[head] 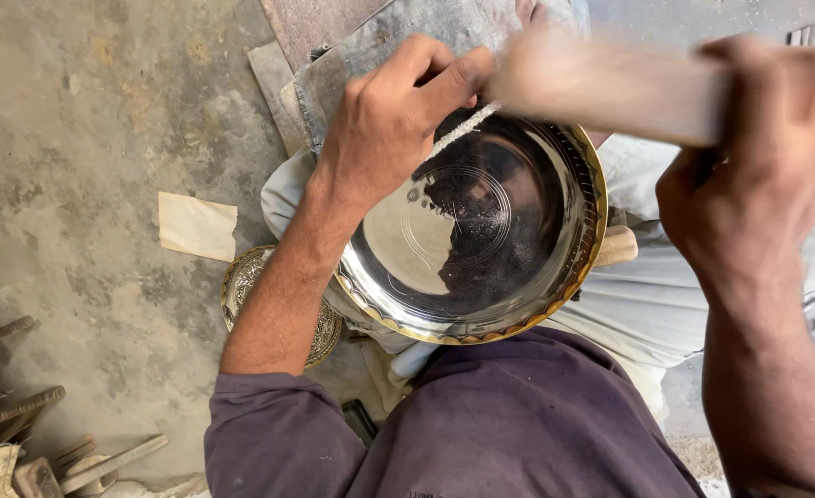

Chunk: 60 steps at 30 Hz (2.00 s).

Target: The person sits on the floor with a brass plate on their lap and hammers a small punch against the plate's rim using a wooden mallet, working around the edge to emboss a decorative pattern. They reposition the punch repeatedly and rotate the plate as they work, with finished embossed plates beside them.

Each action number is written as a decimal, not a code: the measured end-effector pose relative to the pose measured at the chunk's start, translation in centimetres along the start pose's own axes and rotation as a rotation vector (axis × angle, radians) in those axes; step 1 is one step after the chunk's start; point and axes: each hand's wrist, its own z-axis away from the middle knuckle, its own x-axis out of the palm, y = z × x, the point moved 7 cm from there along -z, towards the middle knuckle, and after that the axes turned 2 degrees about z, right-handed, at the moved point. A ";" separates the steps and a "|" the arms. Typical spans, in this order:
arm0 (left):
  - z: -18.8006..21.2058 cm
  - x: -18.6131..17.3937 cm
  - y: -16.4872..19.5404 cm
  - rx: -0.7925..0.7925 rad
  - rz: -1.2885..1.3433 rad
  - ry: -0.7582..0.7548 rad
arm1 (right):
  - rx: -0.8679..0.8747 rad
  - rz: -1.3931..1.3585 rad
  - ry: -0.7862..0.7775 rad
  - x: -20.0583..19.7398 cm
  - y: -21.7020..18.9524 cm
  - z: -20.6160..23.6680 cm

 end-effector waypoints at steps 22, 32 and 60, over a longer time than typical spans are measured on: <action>1.8 0.2 -1.5 -0.087 0.018 0.076 | -0.159 0.210 0.029 0.1 -4.1 -3.4; 2.9 1.2 -2.7 -0.140 0.022 0.166 | -0.190 0.368 -0.070 0.3 -5.8 -4.0; 2.1 -0.8 -2.0 -0.140 -0.043 0.092 | -0.075 -0.157 0.042 0.5 -6.6 -6.0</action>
